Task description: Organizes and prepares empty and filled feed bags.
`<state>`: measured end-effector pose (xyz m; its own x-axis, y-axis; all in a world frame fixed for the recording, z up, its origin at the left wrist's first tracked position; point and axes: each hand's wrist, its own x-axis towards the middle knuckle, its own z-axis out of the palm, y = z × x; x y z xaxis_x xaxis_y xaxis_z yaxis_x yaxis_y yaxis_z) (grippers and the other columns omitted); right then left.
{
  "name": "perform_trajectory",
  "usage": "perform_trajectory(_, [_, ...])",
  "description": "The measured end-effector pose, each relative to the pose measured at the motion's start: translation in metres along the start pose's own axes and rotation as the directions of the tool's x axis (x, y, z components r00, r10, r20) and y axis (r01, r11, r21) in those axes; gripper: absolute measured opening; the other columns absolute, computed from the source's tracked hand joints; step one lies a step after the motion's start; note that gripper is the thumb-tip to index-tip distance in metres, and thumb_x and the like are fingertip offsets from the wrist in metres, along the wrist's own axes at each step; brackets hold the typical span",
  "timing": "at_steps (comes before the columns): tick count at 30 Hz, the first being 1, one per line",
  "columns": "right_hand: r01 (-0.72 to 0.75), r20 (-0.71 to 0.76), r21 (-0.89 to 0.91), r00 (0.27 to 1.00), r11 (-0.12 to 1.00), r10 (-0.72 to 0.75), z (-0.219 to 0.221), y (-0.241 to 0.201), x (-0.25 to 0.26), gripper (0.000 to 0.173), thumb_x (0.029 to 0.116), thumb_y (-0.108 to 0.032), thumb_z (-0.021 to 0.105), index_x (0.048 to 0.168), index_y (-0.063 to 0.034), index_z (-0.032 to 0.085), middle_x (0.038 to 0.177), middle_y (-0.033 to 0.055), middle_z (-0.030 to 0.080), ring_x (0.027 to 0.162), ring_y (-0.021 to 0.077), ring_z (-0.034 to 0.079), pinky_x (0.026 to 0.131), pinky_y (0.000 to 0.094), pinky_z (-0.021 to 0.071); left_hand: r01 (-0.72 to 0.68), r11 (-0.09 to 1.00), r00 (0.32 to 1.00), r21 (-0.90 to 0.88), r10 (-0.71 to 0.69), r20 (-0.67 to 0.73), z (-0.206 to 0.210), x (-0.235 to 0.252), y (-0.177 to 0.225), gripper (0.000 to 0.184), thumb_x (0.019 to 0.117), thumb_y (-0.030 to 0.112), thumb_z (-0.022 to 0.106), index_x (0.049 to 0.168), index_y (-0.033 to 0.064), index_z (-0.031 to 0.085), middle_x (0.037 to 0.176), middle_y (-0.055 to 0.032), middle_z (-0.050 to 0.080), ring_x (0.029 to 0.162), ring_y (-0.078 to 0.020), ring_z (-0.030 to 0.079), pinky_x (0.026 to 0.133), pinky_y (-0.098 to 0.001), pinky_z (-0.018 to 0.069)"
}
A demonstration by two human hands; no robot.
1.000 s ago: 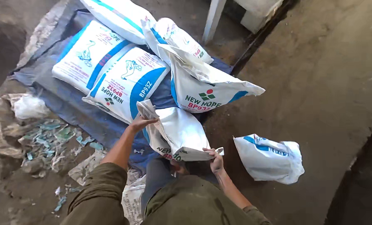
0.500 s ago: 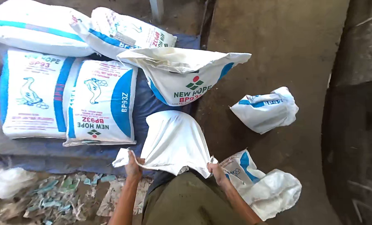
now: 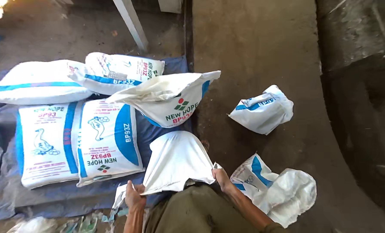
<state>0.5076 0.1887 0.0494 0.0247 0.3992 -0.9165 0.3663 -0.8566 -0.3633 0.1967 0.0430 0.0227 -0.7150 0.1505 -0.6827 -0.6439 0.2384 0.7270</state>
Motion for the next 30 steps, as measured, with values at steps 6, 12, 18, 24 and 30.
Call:
perform_trajectory(6, [0.040, -0.016, 0.022, 0.999, 0.999, -0.040, -0.026, -0.066, 0.029, 0.010, 0.0829, 0.007, 0.055, 0.087, -0.0014, 0.059, 0.079, 0.0074, 0.054, 0.074, 0.0181, 0.051, 0.069, 0.0392, 0.0448, -0.065, 0.996, 0.991, 0.069, 0.056, 0.120, 0.052, 0.007, 0.025, 0.058, 0.1112, 0.032, 0.022, 0.056, 0.0249, 0.037, 0.041, 0.0100, 0.039, 0.037, -0.0046, 0.041, 0.045, -0.0235, 0.0435])
perform_trajectory(12, [0.137, -0.120, 0.004, 0.984, 0.991, -0.135, -0.022, -0.095, 0.137, 0.010, 0.0914, -0.001, 0.052, 0.083, -0.0002, 0.058, 0.075, 0.0074, 0.052, 0.067, 0.0174, 0.049, 0.064, 0.0375, 0.0444, 0.037, 0.956, 0.998, 0.292, -0.048, 0.031, 0.115, 0.079, 0.000, 0.048, 0.1105, 0.041, 0.036, 0.071, 0.0155, 0.045, 0.050, 0.0056, 0.041, 0.043, -0.0087, 0.043, 0.048, -0.0291, 0.0448])
perform_trajectory(18, [0.110, -0.218, 0.171, 0.973, 0.979, -0.071, -0.020, -0.077, 0.139, 0.005, 0.0866, -0.005, 0.056, 0.082, -0.0020, 0.057, 0.076, 0.0089, 0.054, 0.068, 0.0198, 0.052, 0.060, 0.0405, 0.0454, 0.051, 0.962, 0.973, 0.268, -0.108, 0.205, 0.085, 0.086, 0.005, 0.056, 0.1118, 0.045, 0.031, 0.072, 0.0113, 0.053, 0.054, -0.0003, 0.058, 0.049, -0.0127, 0.058, 0.055, -0.0317, 0.0543])
perform_trajectory(24, [0.377, -0.393, 0.357, 0.891, 0.855, -0.229, -0.024, -0.051, 0.121, 0.030, 0.0959, -0.011, 0.049, 0.123, -0.0022, 0.056, 0.108, 0.0128, 0.068, 0.084, 0.0194, 0.065, 0.066, 0.0372, 0.0543, -0.201, 0.933, 0.833, 0.300, 0.001, 0.553, 0.048, 0.096, 0.007, 0.042, 0.1114, 0.029, 0.038, 0.112, -0.0050, 0.063, 0.095, -0.0095, 0.074, 0.090, -0.0159, 0.071, 0.088, -0.0361, 0.0584])
perform_trajectory(30, [0.276, -0.506, 0.168, 0.848, 0.946, -0.158, -0.031, 0.109, 0.050, 0.043, 0.1044, -0.023, 0.047, 0.141, -0.0007, 0.049, 0.132, 0.0202, 0.061, 0.114, 0.0294, 0.063, 0.088, 0.0487, 0.0554, -0.356, 0.890, 0.685, 0.286, 0.041, 0.727, 0.016, 0.100, 0.027, 0.049, 0.0910, 0.009, 0.072, 0.130, -0.0100, 0.050, 0.113, -0.0092, 0.070, 0.105, -0.0120, 0.068, 0.098, -0.0328, 0.0563])
